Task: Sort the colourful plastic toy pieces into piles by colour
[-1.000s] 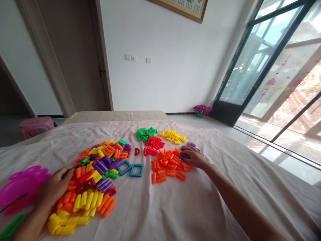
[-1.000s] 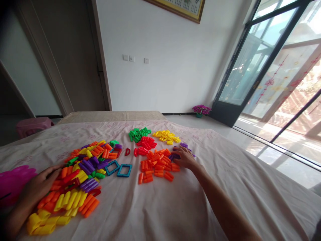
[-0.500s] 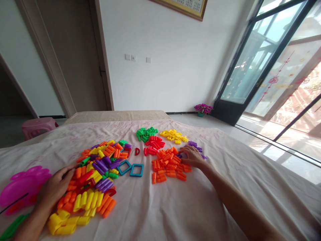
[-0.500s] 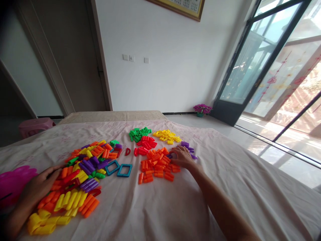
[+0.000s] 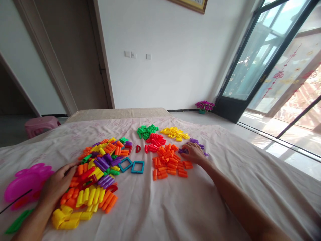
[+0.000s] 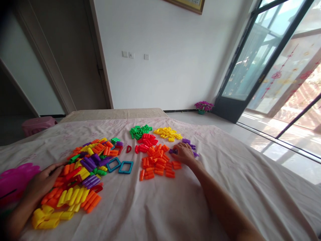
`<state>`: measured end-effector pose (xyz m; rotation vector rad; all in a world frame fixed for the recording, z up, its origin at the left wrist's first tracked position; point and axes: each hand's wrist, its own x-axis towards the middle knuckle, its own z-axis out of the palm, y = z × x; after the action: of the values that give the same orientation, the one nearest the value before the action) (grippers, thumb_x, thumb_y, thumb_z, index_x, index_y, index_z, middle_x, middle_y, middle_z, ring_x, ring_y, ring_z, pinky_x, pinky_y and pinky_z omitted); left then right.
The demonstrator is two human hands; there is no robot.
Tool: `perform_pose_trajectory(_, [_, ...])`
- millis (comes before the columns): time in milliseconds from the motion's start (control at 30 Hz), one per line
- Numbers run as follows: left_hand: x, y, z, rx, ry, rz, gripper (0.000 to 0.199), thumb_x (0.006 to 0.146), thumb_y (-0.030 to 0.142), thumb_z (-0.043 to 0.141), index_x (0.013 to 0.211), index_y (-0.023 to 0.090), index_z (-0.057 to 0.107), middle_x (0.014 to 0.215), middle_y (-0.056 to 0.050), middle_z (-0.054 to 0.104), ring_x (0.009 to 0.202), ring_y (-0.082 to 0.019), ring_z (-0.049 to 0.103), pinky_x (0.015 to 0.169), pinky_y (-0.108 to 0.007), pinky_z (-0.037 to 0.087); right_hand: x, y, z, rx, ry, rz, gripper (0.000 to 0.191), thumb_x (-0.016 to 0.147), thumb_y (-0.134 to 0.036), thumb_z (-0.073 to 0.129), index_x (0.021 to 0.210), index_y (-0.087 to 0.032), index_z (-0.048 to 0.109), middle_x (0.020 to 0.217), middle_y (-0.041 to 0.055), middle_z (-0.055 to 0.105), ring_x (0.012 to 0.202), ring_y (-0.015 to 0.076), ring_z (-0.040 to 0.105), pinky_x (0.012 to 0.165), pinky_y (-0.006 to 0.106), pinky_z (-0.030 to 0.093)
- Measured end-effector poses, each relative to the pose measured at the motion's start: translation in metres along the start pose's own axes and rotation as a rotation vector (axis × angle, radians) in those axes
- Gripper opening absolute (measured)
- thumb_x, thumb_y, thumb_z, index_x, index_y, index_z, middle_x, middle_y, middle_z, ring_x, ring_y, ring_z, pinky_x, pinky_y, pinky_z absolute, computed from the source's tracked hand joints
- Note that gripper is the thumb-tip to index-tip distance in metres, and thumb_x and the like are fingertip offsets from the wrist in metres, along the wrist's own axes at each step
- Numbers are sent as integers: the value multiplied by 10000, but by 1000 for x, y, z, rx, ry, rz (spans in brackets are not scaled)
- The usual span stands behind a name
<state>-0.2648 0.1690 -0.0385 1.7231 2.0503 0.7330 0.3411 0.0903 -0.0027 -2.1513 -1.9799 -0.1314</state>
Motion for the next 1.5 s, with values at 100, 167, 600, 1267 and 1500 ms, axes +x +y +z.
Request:
perform_pose_trajectory(100, [-1,1,-1,9,11,14,488,889,501,419,1223,216,630,1119,-67,707,954,-240,647,718,-270,462,2,20,1,-30,3,51,366,780,-462,592,1050,-235,692,1148,80,649,1157,294,505,1005,411,310])
perform_pose_trajectory(167, [0,0,1,8,10,11,488,886,506,424,1215,214,636,1100,-67,712,943,-237,649,707,-268,459,4,31,1,-33,5,72,363,792,-453,577,1057,-231,691,1119,78,662,1135,291,523,1008,418,314])
perform_pose_trajectory(600, [3,-3,8,-56,96,33,418,840,455,489,1132,227,682,1047,-59,731,909,-238,665,694,-279,486,-55,-31,5,318,12,-240,924,748,-635,618,1509,-236,274,1535,119,313,1394,327,285,1104,474,300])
perform_pose_trajectory(1267, [6,-11,13,-85,138,66,457,859,501,430,1132,231,678,1081,-63,721,961,-241,648,734,-277,479,-46,-180,-23,263,29,-542,415,895,-419,566,1273,-249,588,1250,78,629,1253,263,468,1051,431,354])
perform_pose_trajectory(1500, [1,-10,13,-196,67,166,507,865,509,407,1177,187,644,1210,-77,670,1112,-234,601,912,-305,462,-30,-242,9,184,-82,-477,540,884,-394,578,1368,-174,485,1301,128,583,1267,274,435,1061,424,305])
